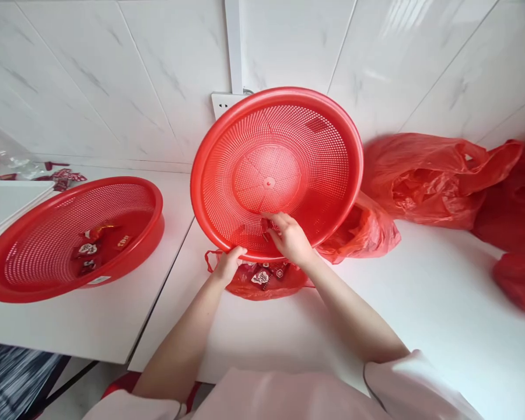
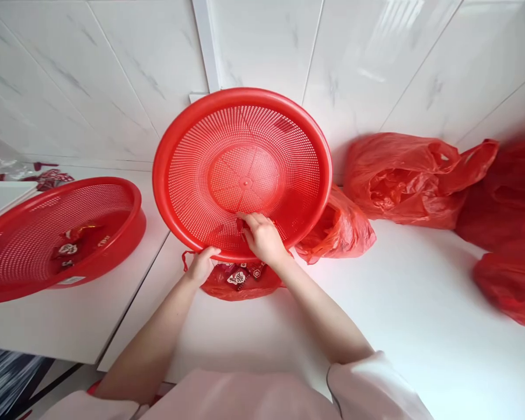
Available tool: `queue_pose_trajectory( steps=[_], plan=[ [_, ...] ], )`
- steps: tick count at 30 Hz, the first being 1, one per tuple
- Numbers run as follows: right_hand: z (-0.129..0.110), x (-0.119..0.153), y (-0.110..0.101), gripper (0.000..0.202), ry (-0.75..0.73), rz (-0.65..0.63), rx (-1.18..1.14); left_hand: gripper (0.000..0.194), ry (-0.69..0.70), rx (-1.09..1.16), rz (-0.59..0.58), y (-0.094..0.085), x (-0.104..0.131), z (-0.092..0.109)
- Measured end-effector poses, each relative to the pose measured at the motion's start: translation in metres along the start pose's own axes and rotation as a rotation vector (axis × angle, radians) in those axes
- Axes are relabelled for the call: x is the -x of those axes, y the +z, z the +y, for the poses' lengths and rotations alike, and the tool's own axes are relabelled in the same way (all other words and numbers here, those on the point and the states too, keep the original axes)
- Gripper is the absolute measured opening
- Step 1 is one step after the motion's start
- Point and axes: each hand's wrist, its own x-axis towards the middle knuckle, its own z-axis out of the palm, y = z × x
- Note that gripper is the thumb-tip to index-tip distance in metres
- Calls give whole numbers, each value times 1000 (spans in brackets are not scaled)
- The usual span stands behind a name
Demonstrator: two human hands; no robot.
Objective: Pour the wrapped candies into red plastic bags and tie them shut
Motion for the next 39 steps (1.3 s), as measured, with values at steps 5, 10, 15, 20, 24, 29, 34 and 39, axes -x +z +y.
queue_pose_trajectory(
  steps=[5, 10, 15, 20, 24, 29, 34, 39],
  plan=[
    [-4, 0, -6, 51, 77, 53, -679, 8, 60, 139, 11, -5, -6, 6],
    [-13, 1, -30, 42, 49, -48, -549, 21, 104, 231, 9, -9, -8, 19],
    [-15, 3, -52, 23, -19, -458, -219, 30, 234, 252, 116, -20, -13, 28],
    [-5, 4, -39, 11, 86, -536, 5, 23, 271, 257, 180, -27, -16, 32],
    [-2, 4, -34, 9, 179, -684, 84, 27, 257, 266, 139, -26, -15, 32],
    [5, 8, -25, 31, 250, -668, 183, 20, 217, 265, 153, -26, -17, 28],
    [12, 7, -4, 21, 216, -635, 321, 19, 188, 255, 117, -23, -17, 27],
    [9, 6, -15, 17, 158, -535, 264, 28, 84, 264, -36, -18, -5, 39]
  ],
)
